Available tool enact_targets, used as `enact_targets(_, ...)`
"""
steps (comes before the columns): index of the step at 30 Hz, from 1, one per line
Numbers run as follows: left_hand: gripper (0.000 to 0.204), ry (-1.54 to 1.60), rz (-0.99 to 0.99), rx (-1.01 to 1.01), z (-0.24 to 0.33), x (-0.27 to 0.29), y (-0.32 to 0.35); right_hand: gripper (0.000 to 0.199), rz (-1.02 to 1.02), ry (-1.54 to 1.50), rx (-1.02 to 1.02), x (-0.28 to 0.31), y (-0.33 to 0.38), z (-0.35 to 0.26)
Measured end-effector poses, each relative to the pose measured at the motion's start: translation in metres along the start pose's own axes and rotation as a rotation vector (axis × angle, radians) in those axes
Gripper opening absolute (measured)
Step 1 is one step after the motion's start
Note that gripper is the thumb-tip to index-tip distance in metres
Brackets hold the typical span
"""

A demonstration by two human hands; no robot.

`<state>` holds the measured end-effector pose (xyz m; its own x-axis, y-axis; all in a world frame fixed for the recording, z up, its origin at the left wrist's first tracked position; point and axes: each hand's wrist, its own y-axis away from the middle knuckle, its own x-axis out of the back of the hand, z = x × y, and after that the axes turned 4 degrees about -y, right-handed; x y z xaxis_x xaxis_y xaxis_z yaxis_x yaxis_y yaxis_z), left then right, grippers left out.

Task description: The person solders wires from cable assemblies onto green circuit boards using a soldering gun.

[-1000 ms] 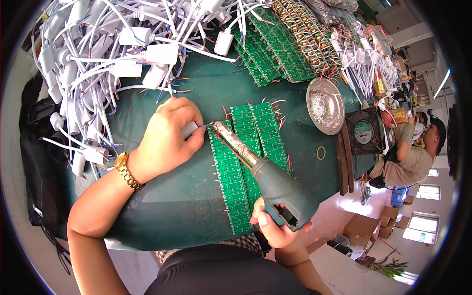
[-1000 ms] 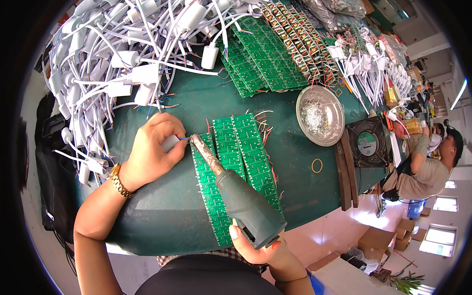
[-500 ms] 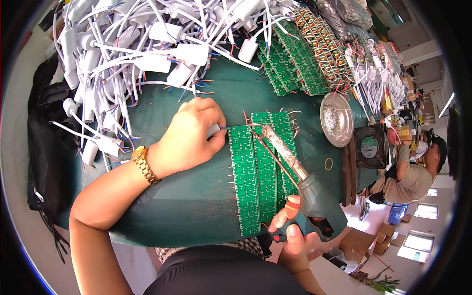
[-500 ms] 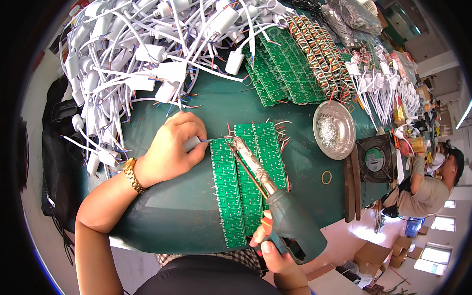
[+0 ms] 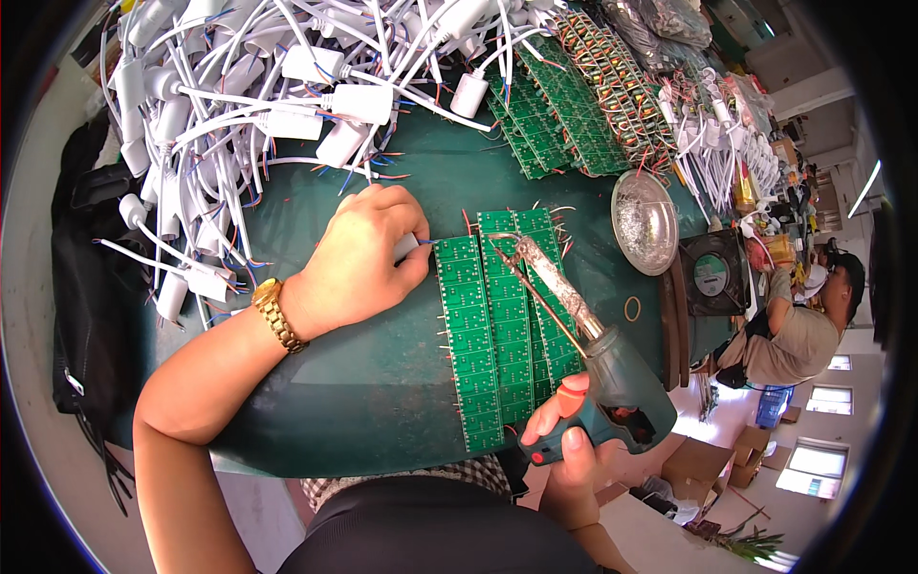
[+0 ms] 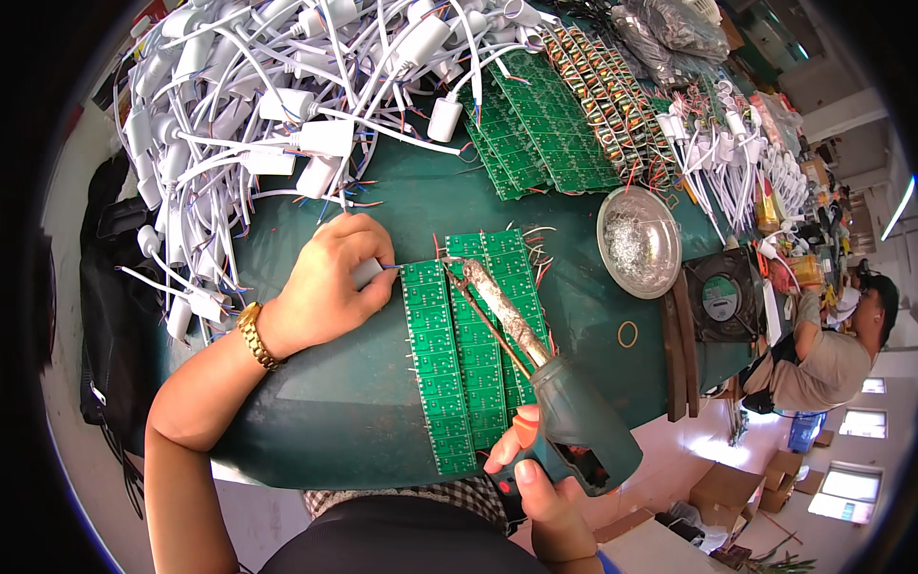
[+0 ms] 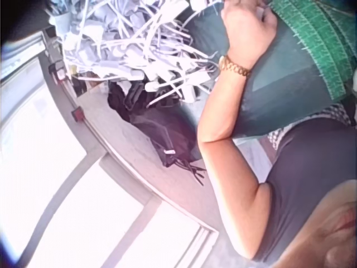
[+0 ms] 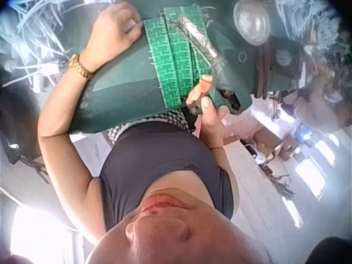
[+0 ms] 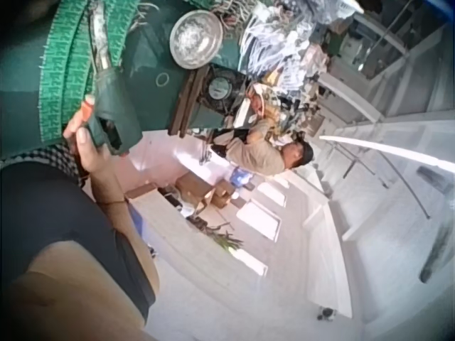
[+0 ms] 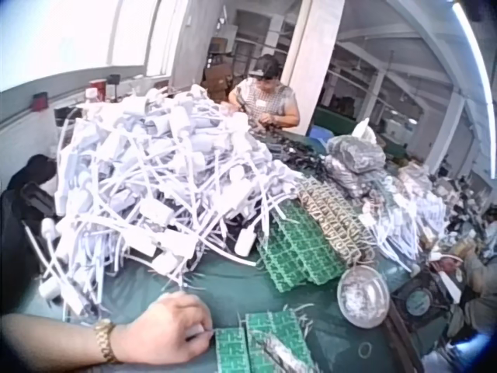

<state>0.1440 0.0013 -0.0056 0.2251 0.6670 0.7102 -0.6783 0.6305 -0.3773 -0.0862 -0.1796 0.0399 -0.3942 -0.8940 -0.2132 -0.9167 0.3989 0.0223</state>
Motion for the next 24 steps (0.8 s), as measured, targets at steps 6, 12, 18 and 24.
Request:
enact_targets(6,0.013,-0.006,0.003,-0.009,0.001,0.001,-0.001,0.048,-0.085,-0.039,0.016,0.009,0.007,0.005)
enact_targets(12,0.013,-0.007,-0.008,-0.006,0.0,0.002,0.001,0.048,-0.092,-0.02,0.01,0.01,0.009,0.006)
enact_targets(18,0.015,-0.084,0.001,-0.023,0.003,-0.001,0.002,0.049,0.007,0.001,0.07,0.002,0.003,0.002)
enact_targets(24,0.019,-0.022,0.003,-0.007,0.006,0.002,0.002,0.048,-0.001,-0.029,0.042,-0.007,-0.001,-0.006)
